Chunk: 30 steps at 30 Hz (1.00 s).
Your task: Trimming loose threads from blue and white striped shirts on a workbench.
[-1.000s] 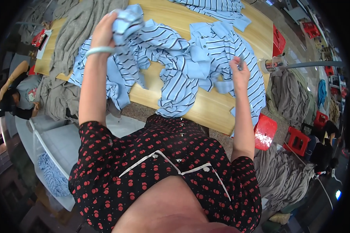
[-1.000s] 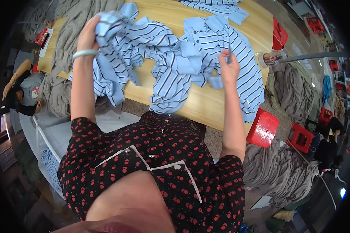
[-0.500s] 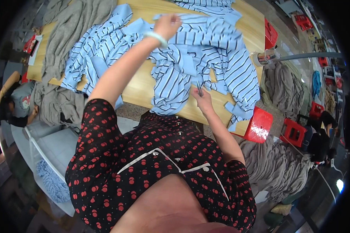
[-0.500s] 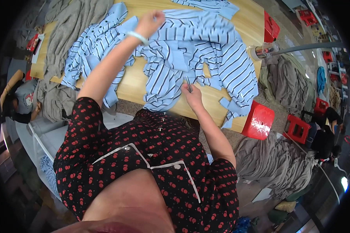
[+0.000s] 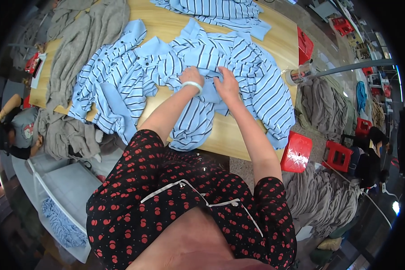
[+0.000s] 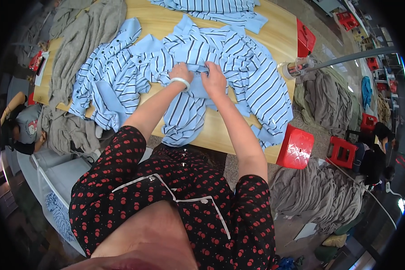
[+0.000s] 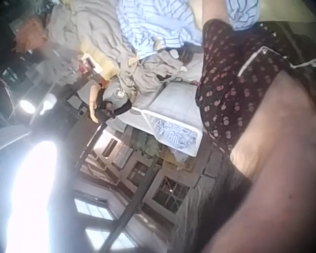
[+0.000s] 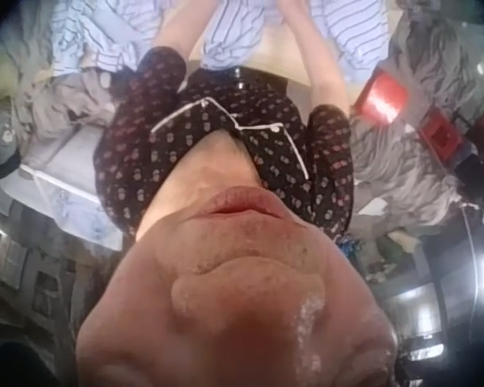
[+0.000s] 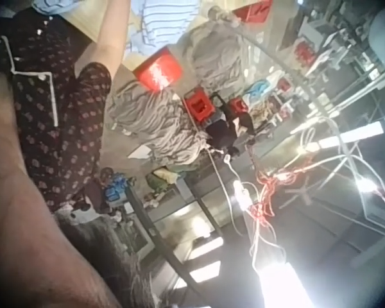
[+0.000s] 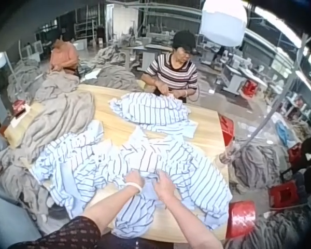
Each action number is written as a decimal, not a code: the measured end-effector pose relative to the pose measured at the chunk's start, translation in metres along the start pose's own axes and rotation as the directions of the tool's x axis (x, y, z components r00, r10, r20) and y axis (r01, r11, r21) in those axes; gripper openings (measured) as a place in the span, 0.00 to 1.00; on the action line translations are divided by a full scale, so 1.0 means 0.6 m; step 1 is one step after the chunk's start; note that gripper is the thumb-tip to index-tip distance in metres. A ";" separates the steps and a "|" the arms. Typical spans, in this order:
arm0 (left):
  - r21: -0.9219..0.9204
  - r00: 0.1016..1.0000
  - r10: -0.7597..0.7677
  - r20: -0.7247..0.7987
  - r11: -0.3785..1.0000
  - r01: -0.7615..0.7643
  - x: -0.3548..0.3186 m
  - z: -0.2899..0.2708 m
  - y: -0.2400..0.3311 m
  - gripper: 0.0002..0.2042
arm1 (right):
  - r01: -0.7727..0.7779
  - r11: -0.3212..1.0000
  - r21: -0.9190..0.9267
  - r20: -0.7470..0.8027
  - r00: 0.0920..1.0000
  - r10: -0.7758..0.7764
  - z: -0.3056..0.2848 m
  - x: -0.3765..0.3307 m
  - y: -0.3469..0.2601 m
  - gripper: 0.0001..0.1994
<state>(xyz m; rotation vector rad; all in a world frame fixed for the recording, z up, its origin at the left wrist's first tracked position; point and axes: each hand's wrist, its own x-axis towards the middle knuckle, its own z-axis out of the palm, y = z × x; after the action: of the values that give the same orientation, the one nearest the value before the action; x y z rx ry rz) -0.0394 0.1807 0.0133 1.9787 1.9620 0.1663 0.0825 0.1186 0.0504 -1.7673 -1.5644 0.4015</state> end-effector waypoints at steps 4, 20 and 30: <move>-0.066 0.989 0.127 -0.079 0.989 -0.132 -0.008 -0.006 -0.029 0.11 | 0.068 0.975 -0.209 0.015 0.998 -0.066 0.025 0.049 -0.021 0.21; -0.993 0.991 -0.123 0.048 0.100 0.060 -0.167 -0.252 -0.179 0.03 | 0.045 0.998 -0.038 -0.140 0.989 -0.050 -0.083 0.022 0.051 0.19; -0.964 0.992 0.120 -0.040 0.255 -0.070 -0.208 -0.284 -0.150 0.03 | 0.338 0.918 0.208 0.014 0.937 -0.348 0.037 0.006 -0.097 0.16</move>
<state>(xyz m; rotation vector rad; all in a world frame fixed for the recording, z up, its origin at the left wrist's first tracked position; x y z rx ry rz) -0.1837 0.0837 0.1631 1.1480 1.0949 1.0853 0.0268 0.1287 0.0764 -1.3042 -1.7623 0.4182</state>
